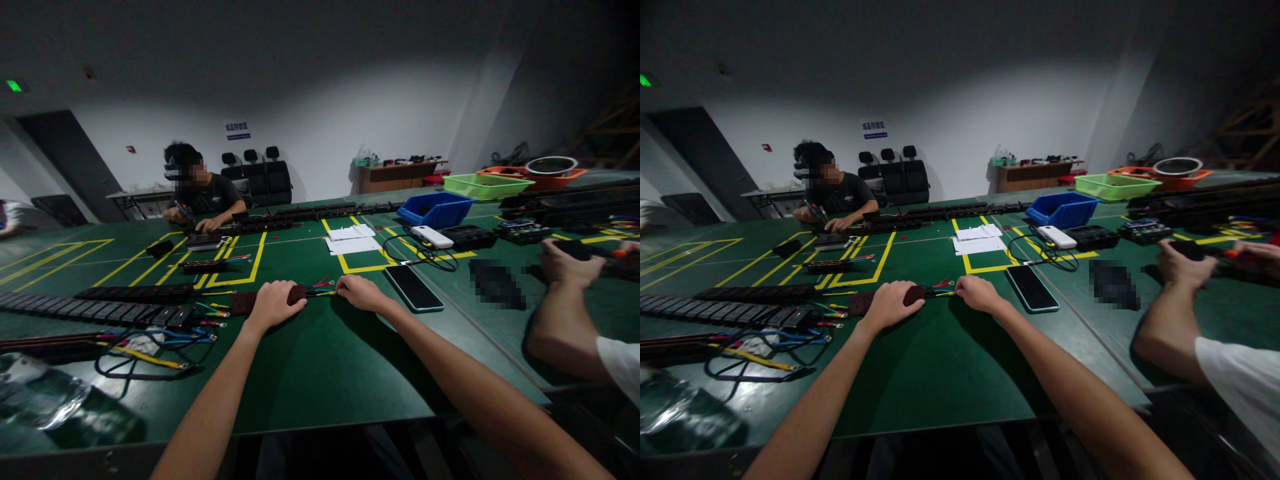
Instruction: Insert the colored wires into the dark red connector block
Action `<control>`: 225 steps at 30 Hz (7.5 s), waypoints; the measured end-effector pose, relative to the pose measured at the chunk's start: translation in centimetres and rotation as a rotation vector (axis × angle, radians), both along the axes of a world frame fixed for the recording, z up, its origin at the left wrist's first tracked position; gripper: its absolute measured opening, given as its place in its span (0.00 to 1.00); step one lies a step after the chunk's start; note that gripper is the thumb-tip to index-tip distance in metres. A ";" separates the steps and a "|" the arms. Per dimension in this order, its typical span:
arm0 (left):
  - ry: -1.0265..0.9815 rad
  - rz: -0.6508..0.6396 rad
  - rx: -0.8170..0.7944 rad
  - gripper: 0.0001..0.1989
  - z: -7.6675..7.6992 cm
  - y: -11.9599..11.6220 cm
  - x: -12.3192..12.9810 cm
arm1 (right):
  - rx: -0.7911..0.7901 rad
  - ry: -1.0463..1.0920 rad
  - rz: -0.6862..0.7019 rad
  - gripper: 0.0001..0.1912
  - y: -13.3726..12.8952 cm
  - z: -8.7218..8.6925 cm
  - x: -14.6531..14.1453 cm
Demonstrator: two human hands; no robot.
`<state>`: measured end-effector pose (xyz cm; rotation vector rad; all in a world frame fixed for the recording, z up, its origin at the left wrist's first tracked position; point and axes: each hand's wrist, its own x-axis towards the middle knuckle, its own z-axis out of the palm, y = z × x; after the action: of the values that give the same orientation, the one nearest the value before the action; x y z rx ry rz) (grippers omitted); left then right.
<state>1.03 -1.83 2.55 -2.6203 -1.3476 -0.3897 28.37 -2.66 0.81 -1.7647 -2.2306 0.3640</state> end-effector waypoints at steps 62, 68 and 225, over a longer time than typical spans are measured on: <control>-0.001 0.006 -0.004 0.22 0.2 -0.2 -0.1 | 0.025 -0.079 0.029 0.09 0.3 -0.9 -0.5; -0.009 0.002 -0.014 0.22 0.4 -0.4 -0.1 | 0.031 -0.051 0.061 0.09 0.3 -1.0 -0.3; 0.015 -0.013 -0.014 0.23 0.4 -0.1 -0.2 | 0.287 0.352 -0.005 0.03 1.6 -2.9 -0.7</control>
<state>0.80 -1.94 2.94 -2.6392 -1.3336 -0.3634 27.65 -1.02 -2.06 -1.4332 -1.9213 0.3073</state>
